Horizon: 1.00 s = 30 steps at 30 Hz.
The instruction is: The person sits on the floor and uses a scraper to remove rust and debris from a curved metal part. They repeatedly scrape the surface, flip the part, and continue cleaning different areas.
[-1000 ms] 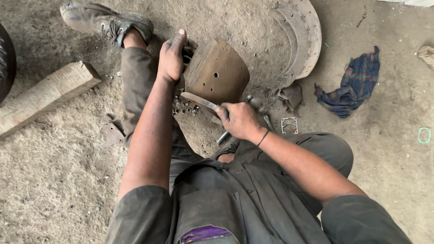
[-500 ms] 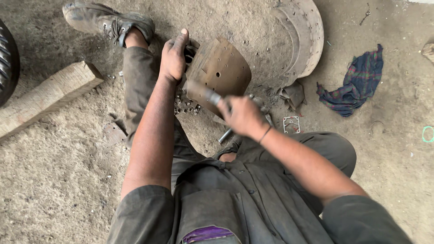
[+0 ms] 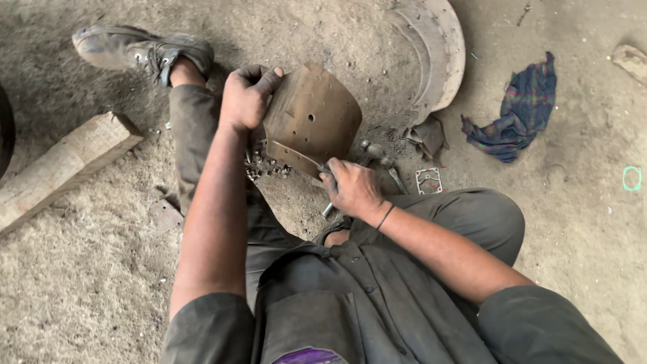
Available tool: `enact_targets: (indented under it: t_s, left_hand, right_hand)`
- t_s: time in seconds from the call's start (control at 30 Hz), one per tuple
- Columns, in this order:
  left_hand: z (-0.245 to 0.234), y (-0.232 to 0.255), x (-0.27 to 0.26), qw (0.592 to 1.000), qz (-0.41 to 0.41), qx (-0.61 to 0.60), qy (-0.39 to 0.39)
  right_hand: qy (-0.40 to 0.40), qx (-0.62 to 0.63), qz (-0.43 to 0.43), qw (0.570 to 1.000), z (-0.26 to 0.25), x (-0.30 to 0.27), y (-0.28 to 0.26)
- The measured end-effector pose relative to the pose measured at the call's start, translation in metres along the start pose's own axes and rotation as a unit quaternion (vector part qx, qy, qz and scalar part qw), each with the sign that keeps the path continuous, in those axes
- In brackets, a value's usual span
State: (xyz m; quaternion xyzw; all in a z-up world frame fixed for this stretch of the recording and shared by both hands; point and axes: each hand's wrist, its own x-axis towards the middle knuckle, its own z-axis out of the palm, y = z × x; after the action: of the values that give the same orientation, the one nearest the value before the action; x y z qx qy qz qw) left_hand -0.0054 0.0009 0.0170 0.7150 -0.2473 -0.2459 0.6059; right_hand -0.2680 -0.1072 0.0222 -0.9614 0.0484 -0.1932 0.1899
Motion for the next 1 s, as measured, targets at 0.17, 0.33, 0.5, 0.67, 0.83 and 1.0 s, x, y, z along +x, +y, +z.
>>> enact_targets:
  t_s: [0.17,0.33,0.5,0.67,0.83,1.0]
  left_hand:
    - [-0.007,0.026,0.010,0.978,0.012,0.201,-0.054]
    - [0.014,0.042,0.010,0.949,0.012,0.315,-0.009]
    - [0.022,0.042,0.007,0.941,-0.013,0.332,0.058]
    - [0.015,0.041,0.008,0.953,-0.001,0.296,0.056]
    - [0.011,0.033,0.012,0.952,0.011,0.299,0.059]
    - [0.004,0.030,0.009,0.955,0.057,0.284,0.058]
  right_hand:
    - [-0.011,-0.097,0.112,0.989,0.008,-0.003,0.017]
    - [0.003,-0.082,0.053,0.995,0.019,-0.018,0.018]
    - [-0.080,0.006,0.159,0.984,0.033,-0.026,0.027]
    - [-0.073,0.005,0.267,0.961,0.025,-0.009,0.049]
    - [-0.130,0.041,0.152,0.979,0.029,-0.010,0.049]
    - [-0.045,0.053,0.184,0.980,0.032,-0.004,0.053]
